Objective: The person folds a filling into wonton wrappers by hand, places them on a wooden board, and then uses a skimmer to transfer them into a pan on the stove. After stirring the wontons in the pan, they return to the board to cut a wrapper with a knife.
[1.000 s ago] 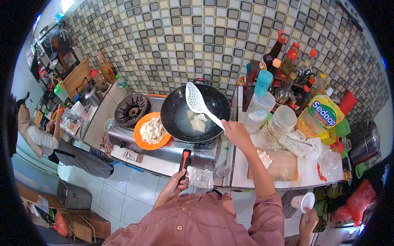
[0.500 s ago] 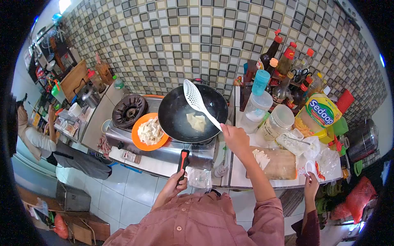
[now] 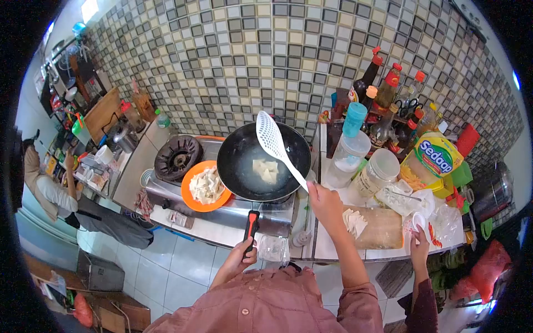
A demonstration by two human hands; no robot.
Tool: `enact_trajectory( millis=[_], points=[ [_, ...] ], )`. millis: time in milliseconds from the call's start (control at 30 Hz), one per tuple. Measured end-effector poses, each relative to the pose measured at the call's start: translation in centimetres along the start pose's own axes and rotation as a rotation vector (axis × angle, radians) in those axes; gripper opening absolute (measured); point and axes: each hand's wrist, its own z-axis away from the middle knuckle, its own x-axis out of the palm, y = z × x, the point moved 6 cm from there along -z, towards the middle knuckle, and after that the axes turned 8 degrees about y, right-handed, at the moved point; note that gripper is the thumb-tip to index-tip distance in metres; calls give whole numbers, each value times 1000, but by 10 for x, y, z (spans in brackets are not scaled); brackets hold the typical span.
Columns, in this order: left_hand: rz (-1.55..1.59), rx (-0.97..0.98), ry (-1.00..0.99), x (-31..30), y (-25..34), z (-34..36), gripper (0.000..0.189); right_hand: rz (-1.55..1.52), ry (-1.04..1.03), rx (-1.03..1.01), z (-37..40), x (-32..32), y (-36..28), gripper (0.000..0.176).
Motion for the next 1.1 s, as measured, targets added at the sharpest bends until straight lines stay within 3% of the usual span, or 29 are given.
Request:
enact_trajectory(
  millis=[267, 567, 867, 1100],
  points=[
    [11, -15, 0, 0, 0, 2, 24, -49, -1, 84, 5, 1, 7, 38],
    [-38, -30, -8, 6, 2, 3, 23, 497, 102, 45, -16, 21, 20, 41],
    [-22, -7, 50, 5, 4, 7, 25, 479, -163, -156, -42, 89, -25, 40],
    [-21, 5, 8, 3, 3, 5, 26, 511, -362, -296, -17, 123, -65, 34]
  ],
)
